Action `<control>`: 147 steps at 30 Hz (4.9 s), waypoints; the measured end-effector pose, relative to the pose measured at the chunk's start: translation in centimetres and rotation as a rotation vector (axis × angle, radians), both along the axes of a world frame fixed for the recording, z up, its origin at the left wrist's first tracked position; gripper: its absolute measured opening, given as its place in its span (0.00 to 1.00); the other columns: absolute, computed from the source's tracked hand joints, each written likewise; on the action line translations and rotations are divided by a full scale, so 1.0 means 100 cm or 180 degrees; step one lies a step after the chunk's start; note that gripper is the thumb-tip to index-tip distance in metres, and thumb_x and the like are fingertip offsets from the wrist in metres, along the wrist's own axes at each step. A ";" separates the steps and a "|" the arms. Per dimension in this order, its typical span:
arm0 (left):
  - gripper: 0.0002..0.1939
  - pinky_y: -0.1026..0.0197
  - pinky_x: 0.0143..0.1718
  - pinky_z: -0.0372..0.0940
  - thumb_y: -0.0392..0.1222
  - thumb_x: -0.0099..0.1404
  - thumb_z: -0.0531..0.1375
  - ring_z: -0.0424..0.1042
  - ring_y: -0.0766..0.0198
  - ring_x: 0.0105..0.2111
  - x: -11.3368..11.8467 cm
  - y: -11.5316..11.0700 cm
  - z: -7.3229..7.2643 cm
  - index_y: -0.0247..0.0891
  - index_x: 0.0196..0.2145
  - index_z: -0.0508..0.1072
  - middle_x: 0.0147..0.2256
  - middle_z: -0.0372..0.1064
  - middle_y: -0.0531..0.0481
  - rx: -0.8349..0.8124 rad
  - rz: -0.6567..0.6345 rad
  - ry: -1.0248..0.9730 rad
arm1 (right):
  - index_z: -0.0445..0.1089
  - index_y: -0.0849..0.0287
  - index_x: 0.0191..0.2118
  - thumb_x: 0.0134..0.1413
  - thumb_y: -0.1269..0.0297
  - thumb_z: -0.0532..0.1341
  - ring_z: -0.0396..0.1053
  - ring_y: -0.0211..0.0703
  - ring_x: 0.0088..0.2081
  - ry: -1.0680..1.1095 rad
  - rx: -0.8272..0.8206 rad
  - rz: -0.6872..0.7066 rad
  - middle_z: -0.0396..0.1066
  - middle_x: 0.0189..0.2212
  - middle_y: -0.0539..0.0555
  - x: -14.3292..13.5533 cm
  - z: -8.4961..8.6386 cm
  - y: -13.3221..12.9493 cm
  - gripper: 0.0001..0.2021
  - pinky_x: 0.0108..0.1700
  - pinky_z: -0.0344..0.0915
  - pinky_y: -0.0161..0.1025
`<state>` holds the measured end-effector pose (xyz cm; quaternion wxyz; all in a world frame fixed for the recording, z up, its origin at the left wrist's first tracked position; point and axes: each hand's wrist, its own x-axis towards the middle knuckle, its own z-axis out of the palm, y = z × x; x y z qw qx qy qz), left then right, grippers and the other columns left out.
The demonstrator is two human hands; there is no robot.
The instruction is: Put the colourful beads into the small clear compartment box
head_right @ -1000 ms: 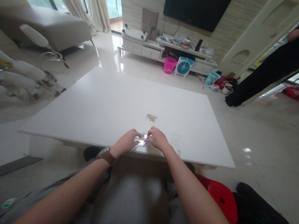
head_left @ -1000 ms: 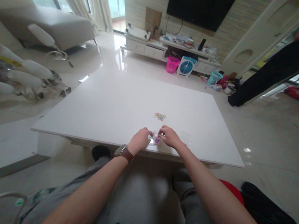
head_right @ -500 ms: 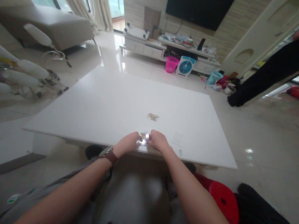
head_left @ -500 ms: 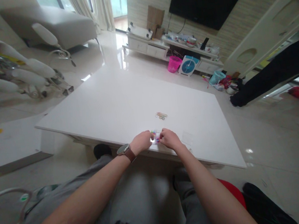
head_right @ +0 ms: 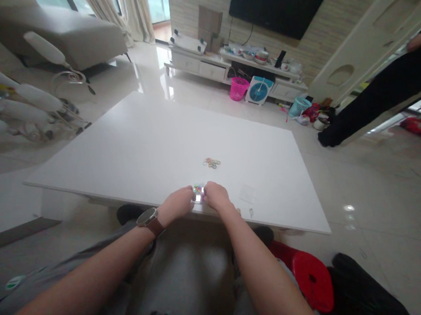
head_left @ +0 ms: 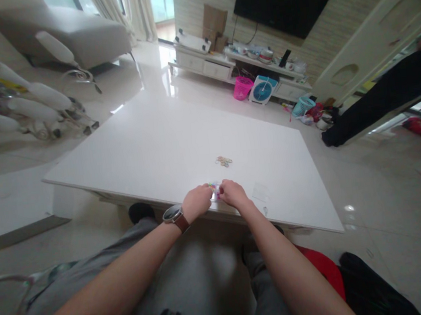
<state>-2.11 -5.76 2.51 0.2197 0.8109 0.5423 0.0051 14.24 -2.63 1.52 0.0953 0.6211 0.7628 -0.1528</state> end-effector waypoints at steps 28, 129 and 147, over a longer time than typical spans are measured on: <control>0.20 0.39 0.47 0.66 0.32 0.68 0.53 0.77 0.44 0.45 0.135 -0.136 0.001 0.42 0.49 0.82 0.41 0.80 0.36 -0.1068 -0.0744 -0.0447 | 0.78 0.62 0.36 0.57 0.59 0.55 0.76 0.46 0.36 0.0778 0.1099 -0.1048 0.80 0.33 0.58 0.051 -0.029 0.074 0.16 0.41 0.68 0.38; 0.20 0.50 0.48 0.67 0.31 0.72 0.47 0.70 0.50 0.51 0.013 -0.035 0.047 0.30 0.49 0.77 0.52 0.69 0.31 -0.0674 -0.0350 0.0070 | 0.78 0.60 0.31 0.55 0.73 0.65 0.67 0.38 0.32 0.0845 0.0444 0.0128 0.73 0.30 0.52 0.016 -0.011 0.026 0.04 0.38 0.60 0.35; 0.21 0.49 0.49 0.69 0.28 0.71 0.47 0.71 0.48 0.53 0.013 -0.035 0.045 0.30 0.49 0.77 0.52 0.70 0.31 -0.0652 -0.0375 0.0071 | 0.73 0.61 0.49 0.61 0.70 0.59 0.67 0.47 0.55 0.1047 0.0958 -0.0087 0.71 0.52 0.61 0.035 -0.033 0.044 0.12 0.60 0.60 0.44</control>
